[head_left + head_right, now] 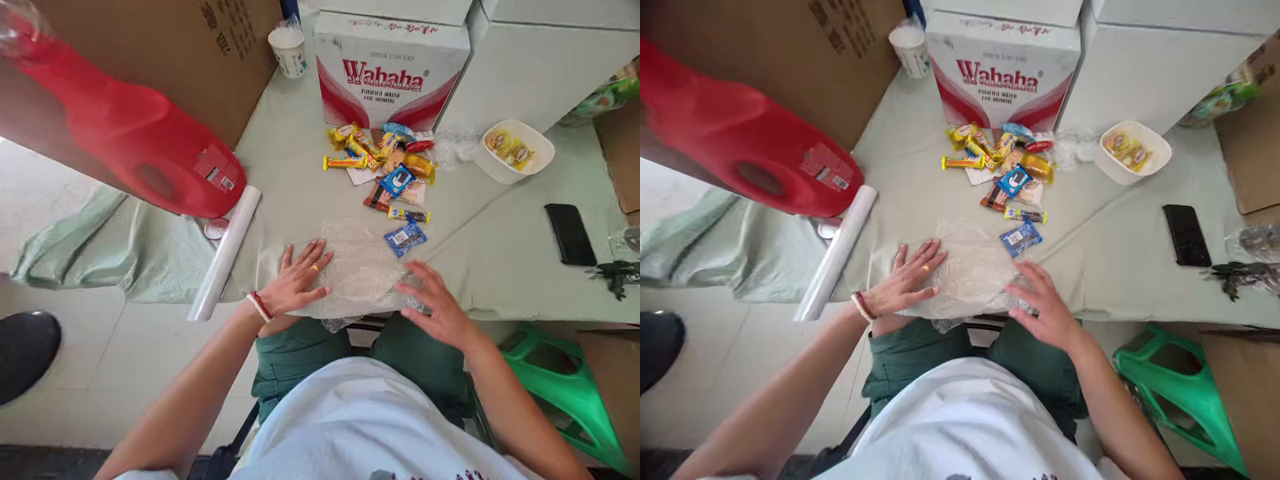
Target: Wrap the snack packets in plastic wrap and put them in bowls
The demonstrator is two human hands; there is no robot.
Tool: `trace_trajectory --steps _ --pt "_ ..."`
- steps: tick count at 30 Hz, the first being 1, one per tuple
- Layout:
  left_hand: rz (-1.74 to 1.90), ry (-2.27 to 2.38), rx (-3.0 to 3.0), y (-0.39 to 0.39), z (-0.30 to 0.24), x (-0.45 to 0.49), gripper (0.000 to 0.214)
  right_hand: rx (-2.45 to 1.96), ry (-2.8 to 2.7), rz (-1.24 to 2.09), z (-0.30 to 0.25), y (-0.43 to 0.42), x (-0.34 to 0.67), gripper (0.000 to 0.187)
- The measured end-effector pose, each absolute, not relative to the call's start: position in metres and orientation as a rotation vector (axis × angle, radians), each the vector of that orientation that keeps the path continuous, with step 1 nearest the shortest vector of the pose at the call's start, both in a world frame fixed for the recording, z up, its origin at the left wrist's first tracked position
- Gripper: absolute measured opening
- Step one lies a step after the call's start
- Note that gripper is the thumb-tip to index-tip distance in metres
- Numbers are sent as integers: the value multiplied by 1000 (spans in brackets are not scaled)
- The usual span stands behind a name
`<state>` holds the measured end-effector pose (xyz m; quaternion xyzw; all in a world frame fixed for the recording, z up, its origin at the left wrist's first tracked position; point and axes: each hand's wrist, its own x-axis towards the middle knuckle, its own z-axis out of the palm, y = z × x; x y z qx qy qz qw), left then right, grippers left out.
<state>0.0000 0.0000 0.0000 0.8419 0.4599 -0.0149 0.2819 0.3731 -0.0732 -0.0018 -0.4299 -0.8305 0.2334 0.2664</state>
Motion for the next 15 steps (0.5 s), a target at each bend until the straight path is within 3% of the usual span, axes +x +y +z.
trace_trajectory --steps 4,9,12,15 --pt "91 1541 2225 -10 -9 21 59 -1019 -2487 821 8 -92 374 20" --pt "198 1630 2424 -18 -21 33 65 -1215 -2270 1197 32 -51 418 27" --pt "242 1595 2523 -18 -25 32 72 -1558 -2115 1055 35 22 440 37" --pt "267 1565 2574 -17 -27 29 80 -1785 -2076 639 27 114 437 38"
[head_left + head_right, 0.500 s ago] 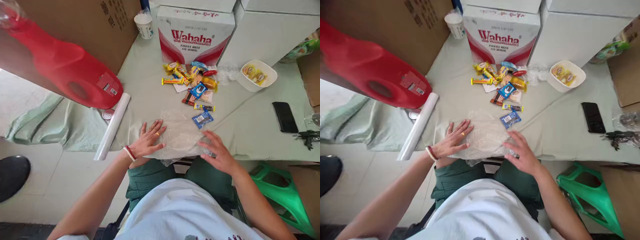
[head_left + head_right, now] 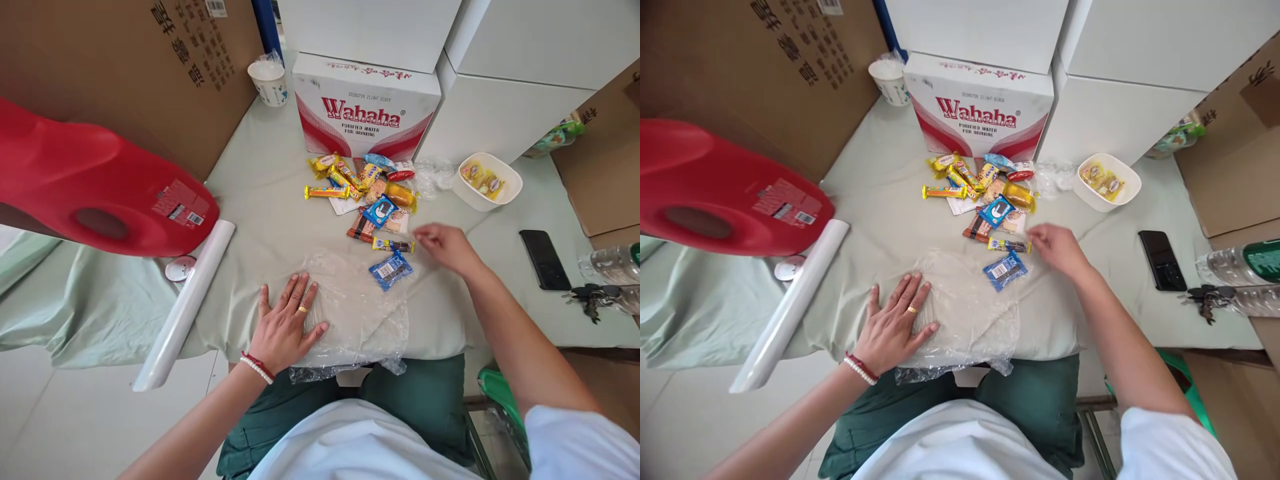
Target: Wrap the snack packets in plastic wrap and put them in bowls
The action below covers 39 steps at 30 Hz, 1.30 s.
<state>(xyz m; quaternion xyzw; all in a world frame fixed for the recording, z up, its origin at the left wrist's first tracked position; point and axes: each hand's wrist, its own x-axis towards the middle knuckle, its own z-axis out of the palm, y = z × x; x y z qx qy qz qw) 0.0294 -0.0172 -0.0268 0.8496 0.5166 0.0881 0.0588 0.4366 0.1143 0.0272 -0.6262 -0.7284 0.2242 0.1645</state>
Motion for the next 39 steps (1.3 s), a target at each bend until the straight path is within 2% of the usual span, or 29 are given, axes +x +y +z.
trace_trajectory --steps 3,6,9,15,19,23,27,32,39 --pt "297 1558 2600 -17 -28 28 83 -1909 -2107 242 17 196 416 50" --pt "320 1538 2621 -17 -28 27 89 -2034 -2220 216 10 242 401 58" --pt "333 1518 2633 -17 -29 26 95 -2126 -2150 205 12 248 405 50" --pt "290 1536 2595 -19 -28 28 95 -1925 -1722 -26 44 159 416 51" --pt "234 1548 2549 -20 -26 30 96 -1617 -1976 261 50 64 367 51" --pt "186 1570 2508 -20 -26 32 97 -1525 -2257 497 22 3 314 49" --pt "158 1581 2509 -20 -25 33 97 -1461 -2285 478 -6 -18 303 70" --pt "155 1579 2505 -20 -23 34 95 -1330 -2329 435 -12 -25 317 47" --pt "153 1575 2482 -18 -22 35 95 -1389 -2157 412 -6 -30 312 52"
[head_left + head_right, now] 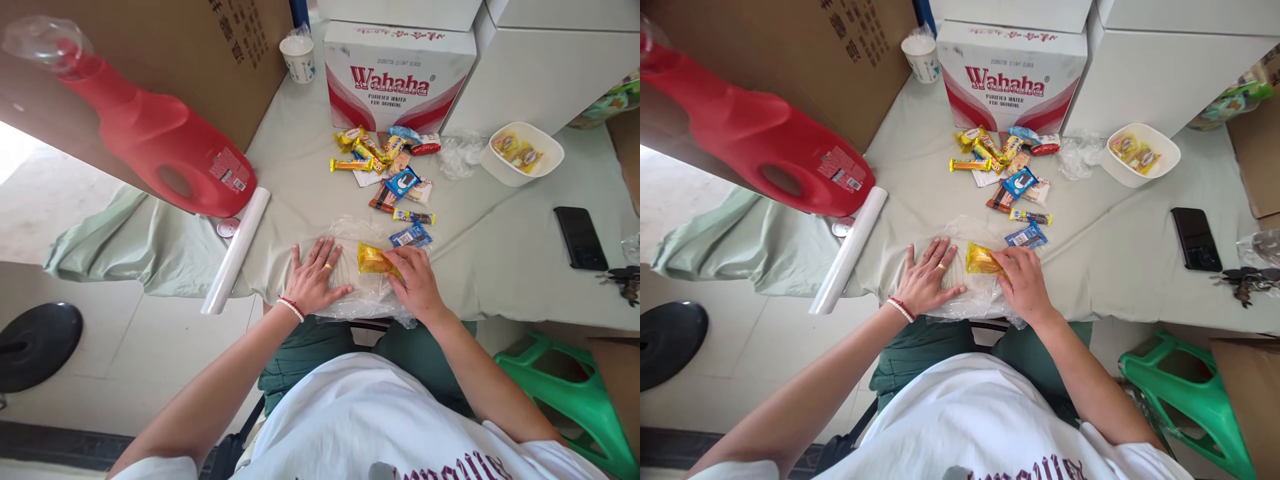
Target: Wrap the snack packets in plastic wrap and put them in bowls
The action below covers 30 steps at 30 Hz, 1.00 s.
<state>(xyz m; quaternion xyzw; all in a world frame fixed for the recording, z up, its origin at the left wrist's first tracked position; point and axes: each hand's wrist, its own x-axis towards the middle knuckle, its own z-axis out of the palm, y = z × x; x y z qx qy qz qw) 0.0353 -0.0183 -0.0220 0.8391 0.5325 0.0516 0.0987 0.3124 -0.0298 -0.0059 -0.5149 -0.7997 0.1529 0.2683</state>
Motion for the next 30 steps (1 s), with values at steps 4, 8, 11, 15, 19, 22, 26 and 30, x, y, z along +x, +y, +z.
trace_trajectory --steps 4,8,11,15,19,22,26,30 --pt "195 1565 2471 -19 -23 33 93 -1375 -2306 447 -7 -35 307 47" --pt "357 1580 2503 -29 -27 20 66 -1245 -2214 556 -1 -51 328 53" --pt "459 1456 2570 -38 -26 5 48 -1109 -2194 588 2 -74 349 63" --pt "318 996 2552 -44 -13 -8 67 -1182 -2295 572 -11 -99 356 52" --pt "202 961 2486 -46 -4 -7 64 -1270 -2129 657 -13 -96 355 26" --pt "397 1121 2365 -43 -7 4 27 -1322 -2041 831 4 -74 361 24" --pt "635 1514 2017 -19 -17 21 37 -1514 -2032 878 23 -33 374 31" --pt "820 1839 1859 13 -23 31 35 -1827 -2241 621 33 9 378 32"
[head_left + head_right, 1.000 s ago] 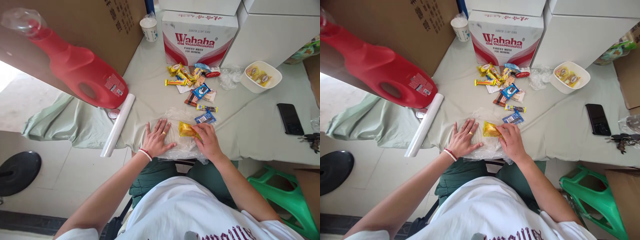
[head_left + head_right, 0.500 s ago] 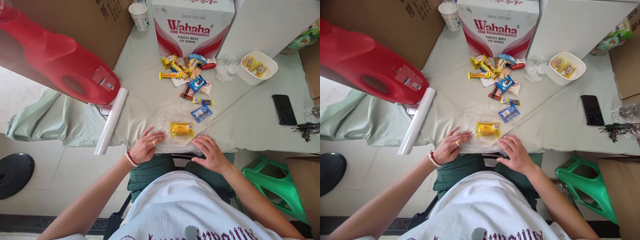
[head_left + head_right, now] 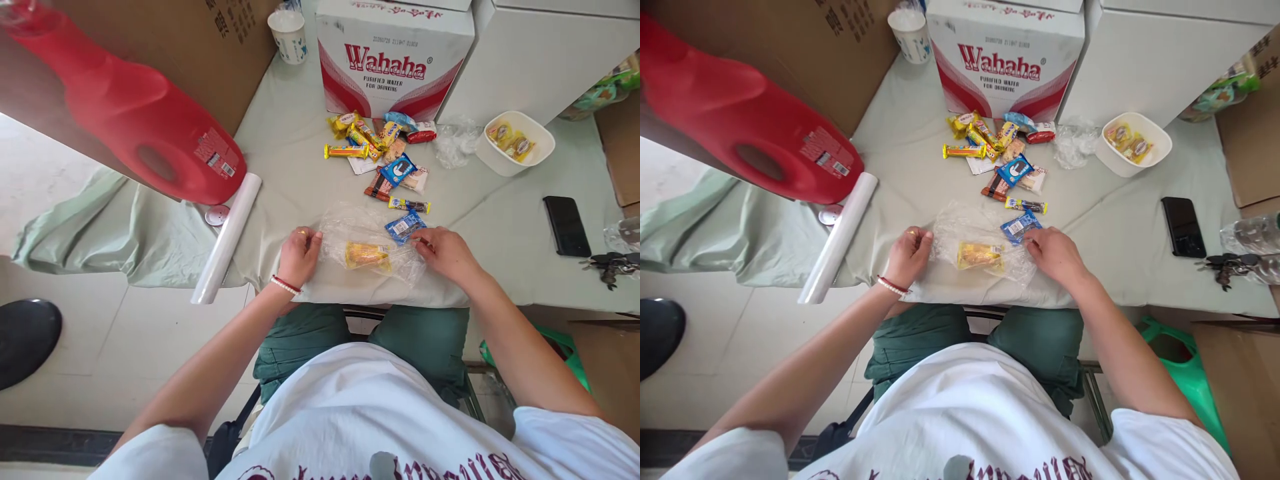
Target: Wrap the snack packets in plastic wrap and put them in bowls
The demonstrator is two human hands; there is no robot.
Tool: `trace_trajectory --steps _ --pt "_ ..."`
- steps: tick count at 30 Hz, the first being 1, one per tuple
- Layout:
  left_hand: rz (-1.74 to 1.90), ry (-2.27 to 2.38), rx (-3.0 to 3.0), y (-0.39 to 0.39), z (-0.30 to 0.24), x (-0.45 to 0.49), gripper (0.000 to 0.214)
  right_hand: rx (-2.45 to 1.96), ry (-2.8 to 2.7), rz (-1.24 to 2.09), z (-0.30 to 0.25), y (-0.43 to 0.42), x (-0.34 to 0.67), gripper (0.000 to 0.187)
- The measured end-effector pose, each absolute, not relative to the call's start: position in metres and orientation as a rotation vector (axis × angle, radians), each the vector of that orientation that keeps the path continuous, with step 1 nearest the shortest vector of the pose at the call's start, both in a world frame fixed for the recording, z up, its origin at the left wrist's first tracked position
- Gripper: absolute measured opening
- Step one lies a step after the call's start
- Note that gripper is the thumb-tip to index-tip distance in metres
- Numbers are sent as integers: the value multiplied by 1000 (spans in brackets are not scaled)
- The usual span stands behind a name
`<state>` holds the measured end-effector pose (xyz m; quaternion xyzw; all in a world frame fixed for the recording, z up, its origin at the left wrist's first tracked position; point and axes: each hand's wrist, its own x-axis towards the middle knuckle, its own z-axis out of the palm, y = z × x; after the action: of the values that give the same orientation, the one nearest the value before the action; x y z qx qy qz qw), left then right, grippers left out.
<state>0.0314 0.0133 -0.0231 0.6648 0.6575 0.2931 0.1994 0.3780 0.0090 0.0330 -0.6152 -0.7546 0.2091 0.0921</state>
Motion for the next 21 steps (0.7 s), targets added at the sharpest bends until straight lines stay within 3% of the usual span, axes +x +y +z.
trace_trajectory --steps 3,6,11,16,21 --pt "1124 2018 1841 15 -20 33 30 -1901 -2311 369 42 36 366 35" --pt "1261 2113 1863 -9 -12 35 31 -1796 -2355 355 42 62 342 39" --pt "763 1647 2344 -48 -8 53 38 -1749 -2488 448 22 96 304 67" --pt "541 1499 2417 -39 -7 76 41 -1792 -2393 757 33 85 295 27" --pt "584 1529 2370 -33 -18 75 36 -1252 -2694 747 47 16 287 29"
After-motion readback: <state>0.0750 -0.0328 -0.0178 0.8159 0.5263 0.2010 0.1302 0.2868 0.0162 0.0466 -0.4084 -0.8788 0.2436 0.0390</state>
